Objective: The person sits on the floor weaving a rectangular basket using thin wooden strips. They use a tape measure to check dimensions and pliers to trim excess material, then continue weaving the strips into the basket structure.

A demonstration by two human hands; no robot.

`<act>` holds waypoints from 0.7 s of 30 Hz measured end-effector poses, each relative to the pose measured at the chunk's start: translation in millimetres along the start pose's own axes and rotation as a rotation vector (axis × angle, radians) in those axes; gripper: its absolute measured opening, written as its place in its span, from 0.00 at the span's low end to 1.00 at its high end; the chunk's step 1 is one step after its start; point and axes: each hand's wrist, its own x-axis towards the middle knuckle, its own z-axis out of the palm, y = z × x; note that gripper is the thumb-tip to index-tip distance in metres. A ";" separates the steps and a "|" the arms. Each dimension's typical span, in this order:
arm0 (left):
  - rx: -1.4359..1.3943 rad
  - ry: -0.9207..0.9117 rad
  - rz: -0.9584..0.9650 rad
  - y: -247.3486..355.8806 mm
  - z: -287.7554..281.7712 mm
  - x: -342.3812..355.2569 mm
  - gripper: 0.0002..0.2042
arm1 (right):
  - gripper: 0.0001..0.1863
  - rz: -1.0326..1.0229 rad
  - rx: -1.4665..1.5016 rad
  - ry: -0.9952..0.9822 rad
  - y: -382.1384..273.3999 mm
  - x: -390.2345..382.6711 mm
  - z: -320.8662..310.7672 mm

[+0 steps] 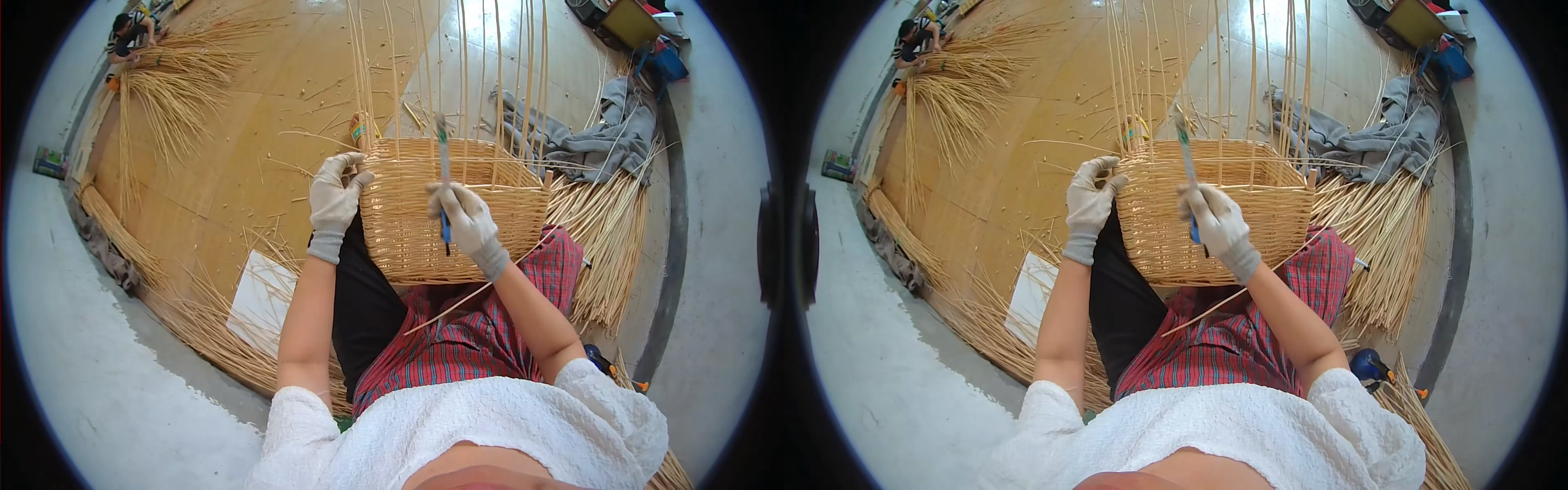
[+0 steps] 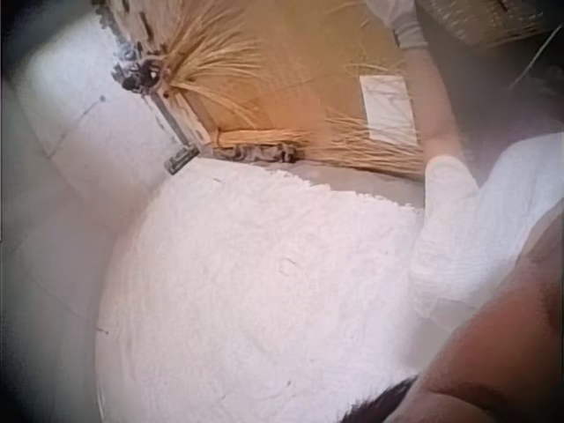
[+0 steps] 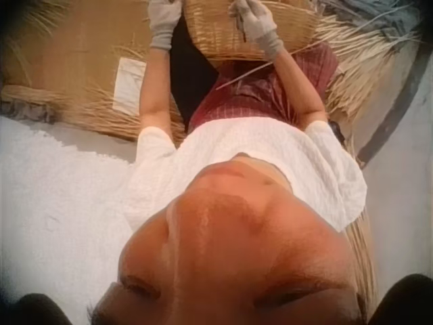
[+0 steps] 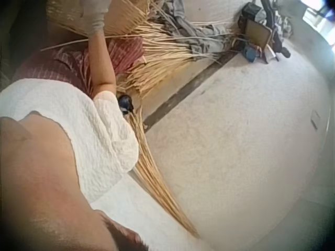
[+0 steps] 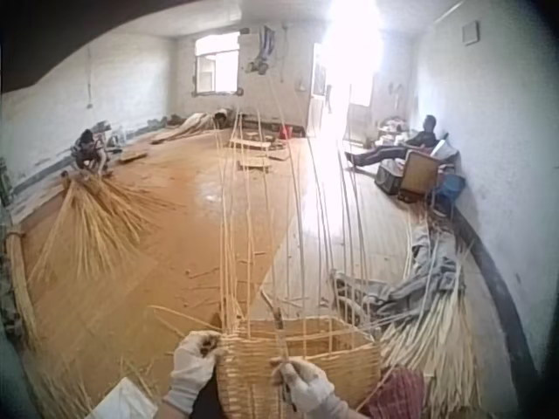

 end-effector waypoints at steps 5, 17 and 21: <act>0.269 -0.066 0.116 3.3 -1.6 4.6 0.12 | 0.21 0.222 -0.044 0.010 -32.3 67.0 32.1; 0.453 -0.134 0.240 -4.5 9.5 8.7 0.21 | 0.19 0.214 0.108 0.014 10.7 19.0 25.5; 0.358 -0.134 0.083 -5.2 20.4 21.7 0.23 | 0.20 0.458 0.405 -0.029 50.2 -3.9 30.4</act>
